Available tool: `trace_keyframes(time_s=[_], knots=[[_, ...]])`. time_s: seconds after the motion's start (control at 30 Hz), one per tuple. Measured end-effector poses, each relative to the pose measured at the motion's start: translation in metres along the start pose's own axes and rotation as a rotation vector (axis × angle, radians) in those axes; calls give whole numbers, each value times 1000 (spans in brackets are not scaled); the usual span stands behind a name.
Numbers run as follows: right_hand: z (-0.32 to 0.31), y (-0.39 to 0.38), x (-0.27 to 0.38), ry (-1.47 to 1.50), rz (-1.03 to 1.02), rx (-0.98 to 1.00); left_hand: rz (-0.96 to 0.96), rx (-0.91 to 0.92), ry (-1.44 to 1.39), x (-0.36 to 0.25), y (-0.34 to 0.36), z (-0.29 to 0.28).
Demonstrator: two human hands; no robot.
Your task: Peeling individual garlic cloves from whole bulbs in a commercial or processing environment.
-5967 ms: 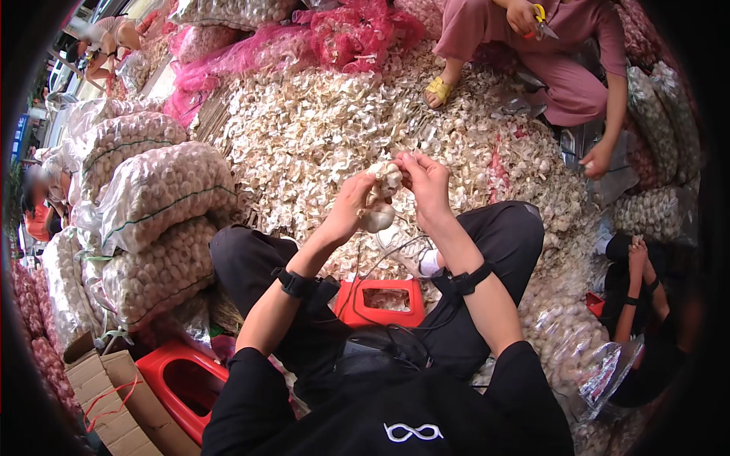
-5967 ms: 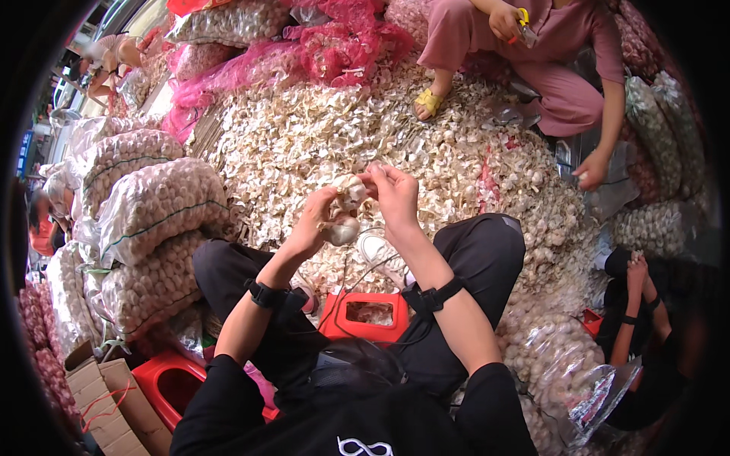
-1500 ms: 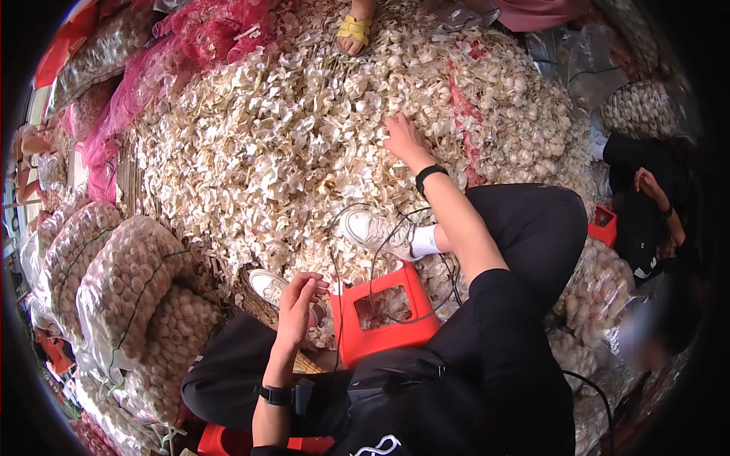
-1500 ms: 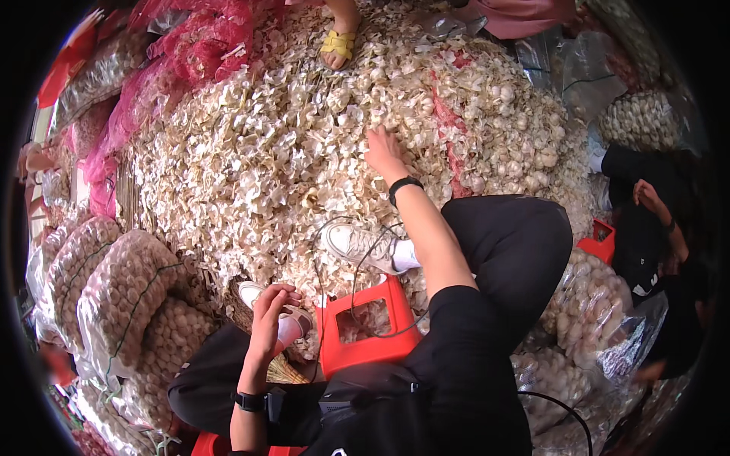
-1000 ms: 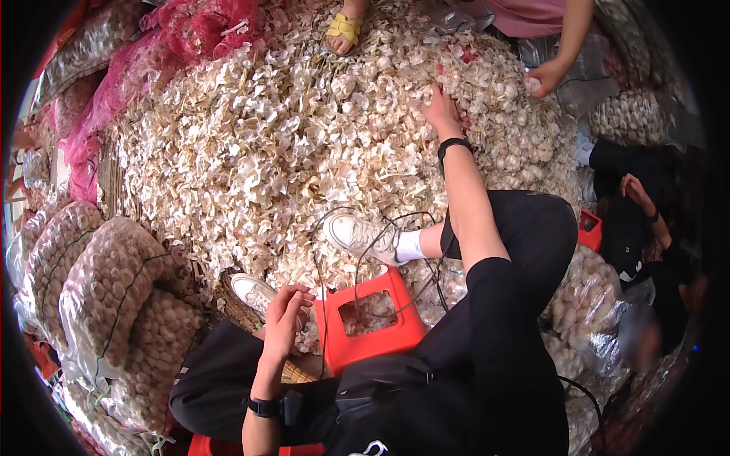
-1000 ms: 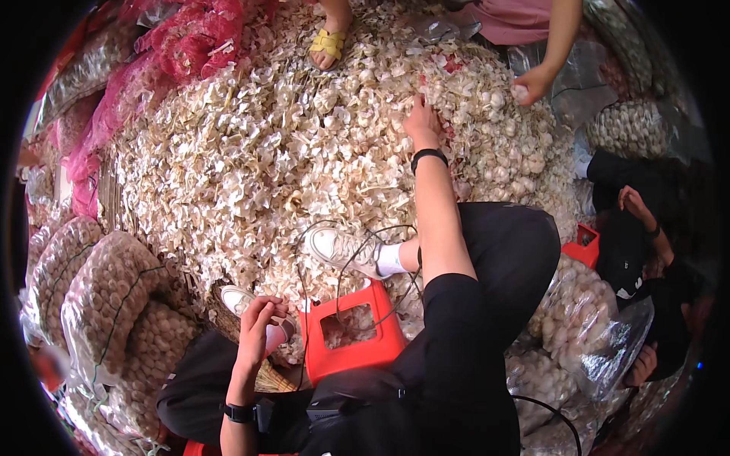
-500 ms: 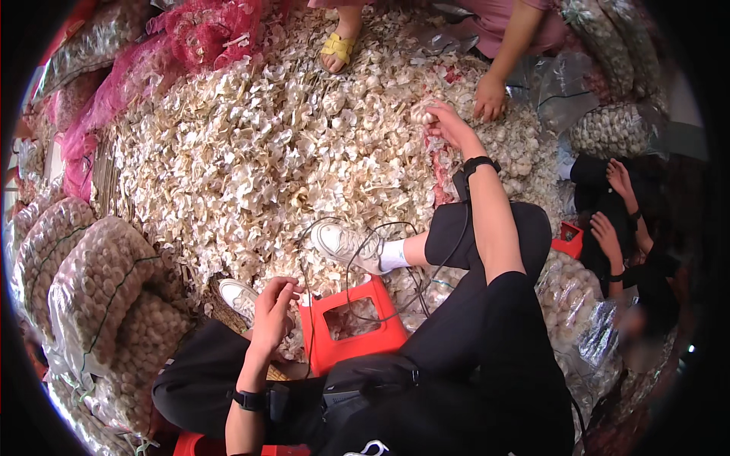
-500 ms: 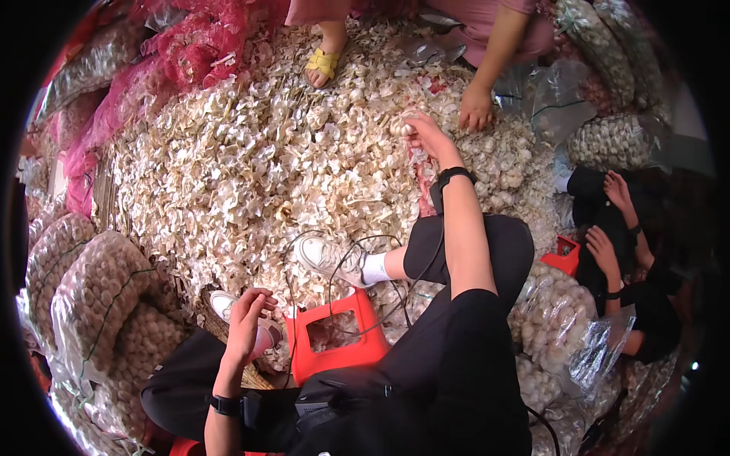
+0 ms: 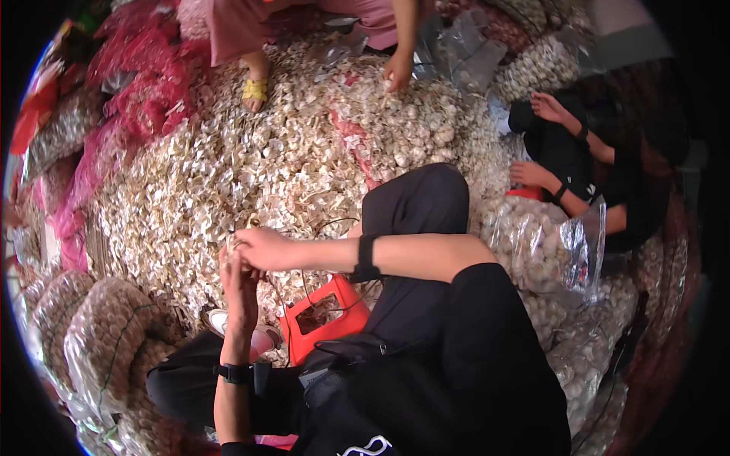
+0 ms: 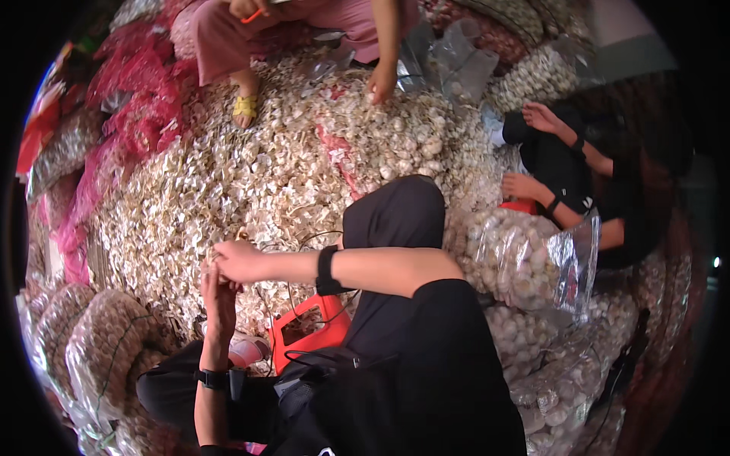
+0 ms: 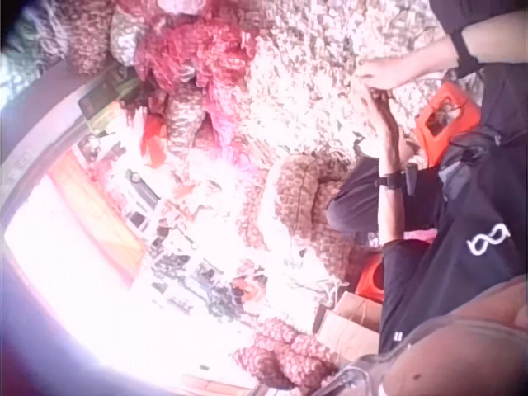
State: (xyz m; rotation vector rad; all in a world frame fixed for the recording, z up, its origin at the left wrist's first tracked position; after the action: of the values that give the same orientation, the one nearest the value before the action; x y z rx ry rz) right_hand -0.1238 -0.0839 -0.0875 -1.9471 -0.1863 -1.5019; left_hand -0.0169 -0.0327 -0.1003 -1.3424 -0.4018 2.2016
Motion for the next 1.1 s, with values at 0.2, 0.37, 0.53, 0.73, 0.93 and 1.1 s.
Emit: trace_keyframes(time_s=[0.2, 0.37, 0.53, 0.73, 0.93, 1.1], knots=[[-126, -85, 141, -608, -222, -247, 148, 27, 207, -25, 71, 2], [-361, -212, 97, 284, -513, -909, -80, 46, 467, 14, 206, 57], [-394, -215, -175, -106, 534, -1131, -265, 148, 574, 110, 311, 66], [-302, -140, -291, -433, 718, -716, -115, 78, 231, 157, 332, -63], [-308, -157, -311, -317, 521, -860, 48, 99, 450, 150, 202, -66], [-298, -166, -220, -169, 212, -927, -211, 120, 528, 22, 96, 39]])
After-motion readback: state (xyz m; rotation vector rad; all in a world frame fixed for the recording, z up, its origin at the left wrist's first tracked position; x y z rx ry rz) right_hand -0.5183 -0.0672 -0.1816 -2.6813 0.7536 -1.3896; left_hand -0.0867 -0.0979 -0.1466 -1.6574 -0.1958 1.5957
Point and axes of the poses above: each hand's wrist, its own y-axis towards the middle knuckle, its own z-axis out of the palm, x = y × z, the point moved 6 cm from there along y, towards the middle knuckle, and after that the axes turned 4 degrees about x, right-handed, at the moved point
